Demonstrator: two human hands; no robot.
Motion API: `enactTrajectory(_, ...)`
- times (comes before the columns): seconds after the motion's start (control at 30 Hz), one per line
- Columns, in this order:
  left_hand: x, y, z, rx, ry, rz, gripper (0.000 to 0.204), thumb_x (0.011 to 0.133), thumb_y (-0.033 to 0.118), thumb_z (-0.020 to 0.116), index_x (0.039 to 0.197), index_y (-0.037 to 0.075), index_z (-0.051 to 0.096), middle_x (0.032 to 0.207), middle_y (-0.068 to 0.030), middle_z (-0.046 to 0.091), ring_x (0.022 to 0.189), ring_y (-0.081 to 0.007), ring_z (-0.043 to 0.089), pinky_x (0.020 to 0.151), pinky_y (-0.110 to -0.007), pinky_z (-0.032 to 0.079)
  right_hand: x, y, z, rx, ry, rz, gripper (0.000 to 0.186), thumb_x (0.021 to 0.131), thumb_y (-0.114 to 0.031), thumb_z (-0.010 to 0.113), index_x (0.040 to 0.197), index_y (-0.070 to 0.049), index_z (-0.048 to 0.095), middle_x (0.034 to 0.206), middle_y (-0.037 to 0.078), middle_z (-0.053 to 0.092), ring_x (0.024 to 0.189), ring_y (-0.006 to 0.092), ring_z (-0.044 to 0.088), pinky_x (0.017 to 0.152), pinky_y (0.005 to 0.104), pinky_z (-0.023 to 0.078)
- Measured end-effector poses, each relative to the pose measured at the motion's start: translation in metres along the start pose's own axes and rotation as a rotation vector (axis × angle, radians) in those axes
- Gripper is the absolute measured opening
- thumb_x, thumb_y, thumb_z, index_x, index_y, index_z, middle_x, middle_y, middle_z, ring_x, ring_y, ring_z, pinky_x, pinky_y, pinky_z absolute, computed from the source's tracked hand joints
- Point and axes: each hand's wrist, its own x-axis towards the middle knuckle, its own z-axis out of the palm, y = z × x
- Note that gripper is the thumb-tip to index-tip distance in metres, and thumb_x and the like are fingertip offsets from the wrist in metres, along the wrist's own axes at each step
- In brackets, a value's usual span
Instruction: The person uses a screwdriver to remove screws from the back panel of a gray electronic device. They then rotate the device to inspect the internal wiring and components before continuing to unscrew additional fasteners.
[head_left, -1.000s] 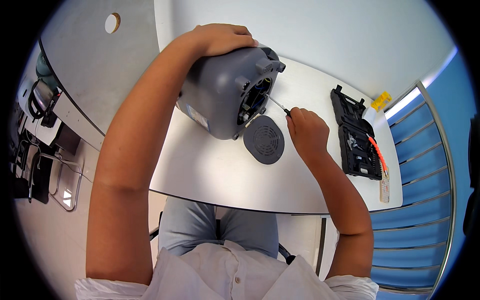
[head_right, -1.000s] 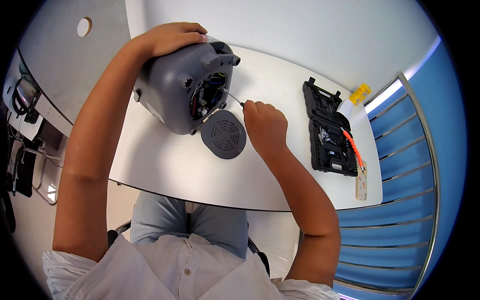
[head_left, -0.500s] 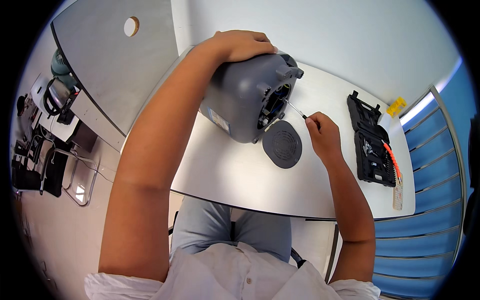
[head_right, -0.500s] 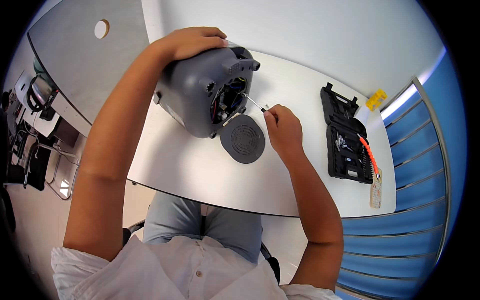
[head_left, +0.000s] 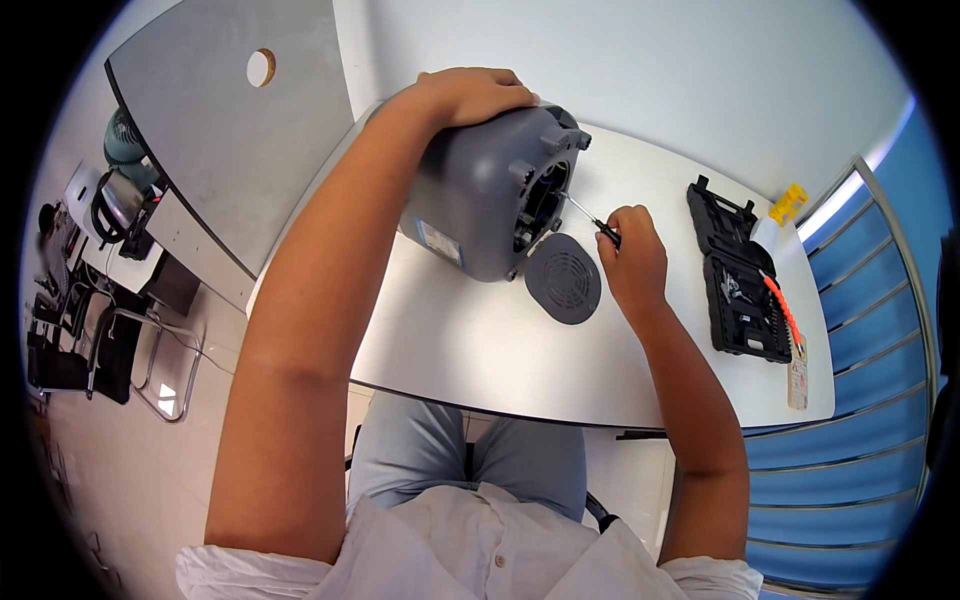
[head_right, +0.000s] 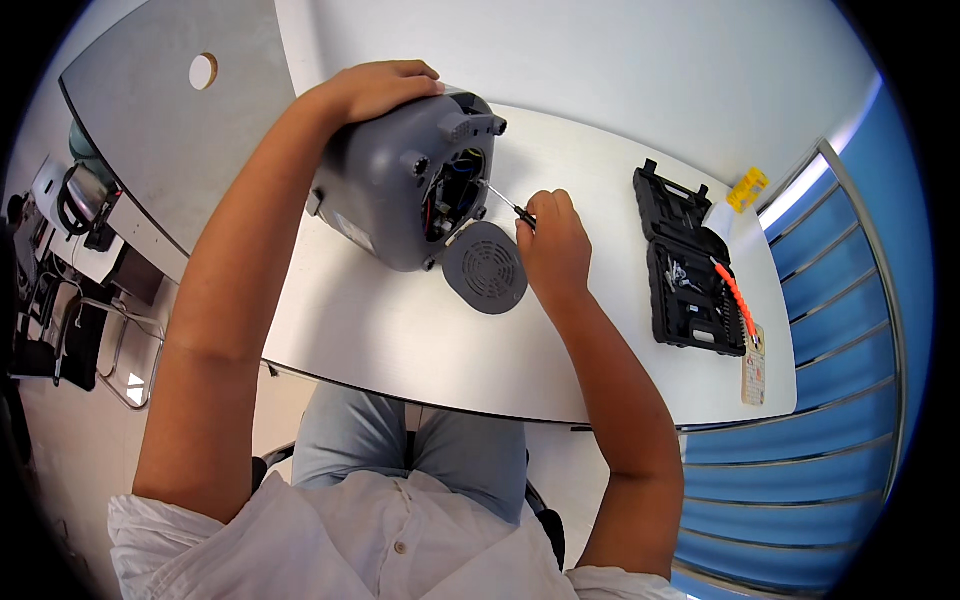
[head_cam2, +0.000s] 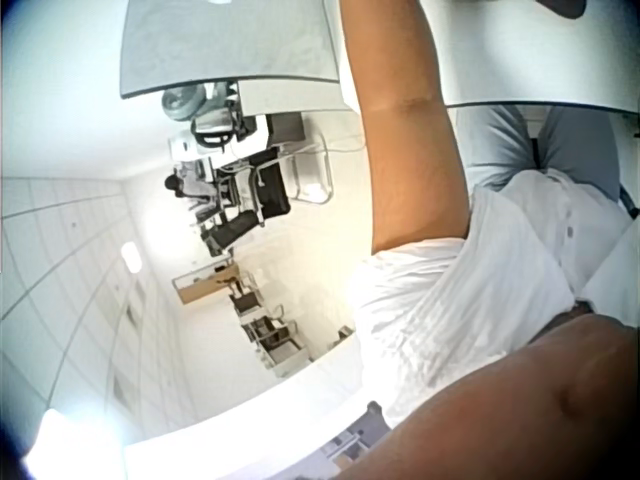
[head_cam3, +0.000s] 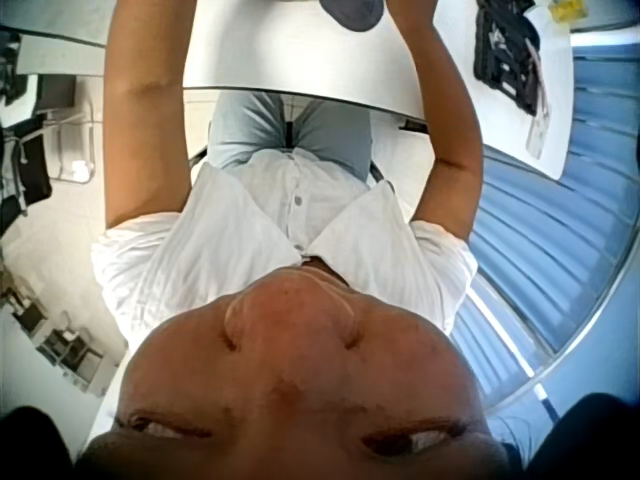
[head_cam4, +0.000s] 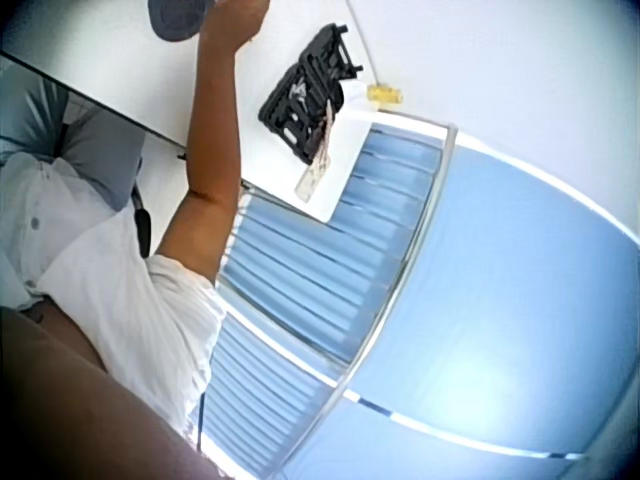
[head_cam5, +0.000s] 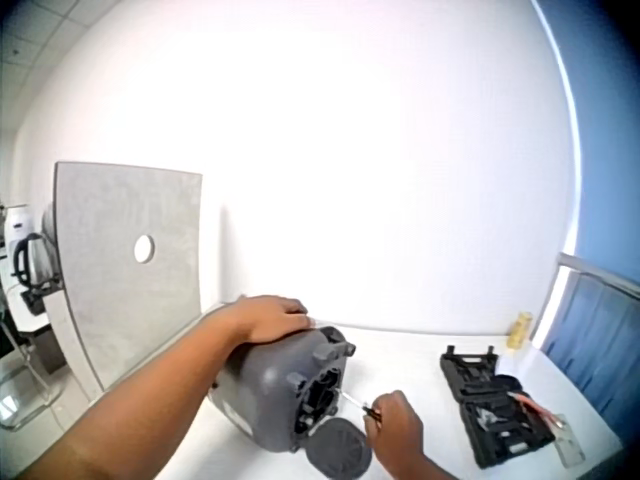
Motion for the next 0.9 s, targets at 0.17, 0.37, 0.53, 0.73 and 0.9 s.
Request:
enactTrajectory(0.17,-0.003,-0.001,-0.002,-0.023,0.000,0.031,0.060,0.083,0.064,0.038,0.128,0.029,0.057,0.129,0.0009,0.059,0.117,-0.0236,0.055,0.101,-0.042,0.035,0.002,0.013,0.003,0.092,-0.043,0.028,0.015,0.078,-0.011,0.069,0.087,-0.006,0.058,0.083,0.008,0.053,0.078,0.0269,0.057,0.067,0.0379,0.046)
enactTrajectory(0.37,-0.006,0.002,-0.005,-0.073,0.007,0.066,0.056,0.087,0.052,0.044,0.124,0.013,0.058,0.118,-0.0123,0.063,0.106,-0.0248,0.059,0.095,-0.032,0.041,0.002,0.013,0.001,0.053,-0.098,0.073,0.012,0.079,-0.014,0.068,0.084,-0.006,0.060,0.084,0.008,0.056,0.077,0.0272,0.057,0.067,0.0382,0.047)
enactTrajectory(0.53,-0.005,0.002,-0.005,-0.101,-0.016,0.056,0.057,0.087,0.052,0.045,0.125,0.012,0.058,0.118,-0.0125,0.063,0.105,-0.0244,0.060,0.095,-0.032,0.041,0.005,0.016,-0.003,0.249,-0.099,0.185,0.012,0.086,-0.015,0.062,0.086,-0.005,0.057,0.076,0.008,0.055,0.065,0.0227,0.056,0.062,0.0365,0.046)
enactTrajectory(0.73,-0.008,0.005,-0.007,-0.101,-0.017,0.032,0.057,0.086,0.053,0.046,0.125,0.013,0.058,0.116,-0.0124,0.063,0.104,-0.0236,0.060,0.094,-0.032,0.042,0.030,-0.003,0.007,0.977,-0.267,0.599,0.019,0.093,-0.021,0.054,0.085,-0.004,0.053,0.063,0.001,0.049,0.049,0.0101,0.047,0.046,0.0257,0.038)
enactTrajectory(0.9,-0.006,0.002,-0.007,-0.048,-0.017,0.002,0.059,0.083,0.063,0.040,0.125,0.026,0.059,0.125,-0.0027,0.061,0.115,-0.0241,0.057,0.101,-0.041,0.035,0.037,-0.020,0.030,0.990,-0.346,0.666,0.024,0.094,-0.027,0.052,0.087,-0.004,0.055,0.060,0.000,0.049,0.045,0.0092,0.045,0.043,0.0238,0.034)
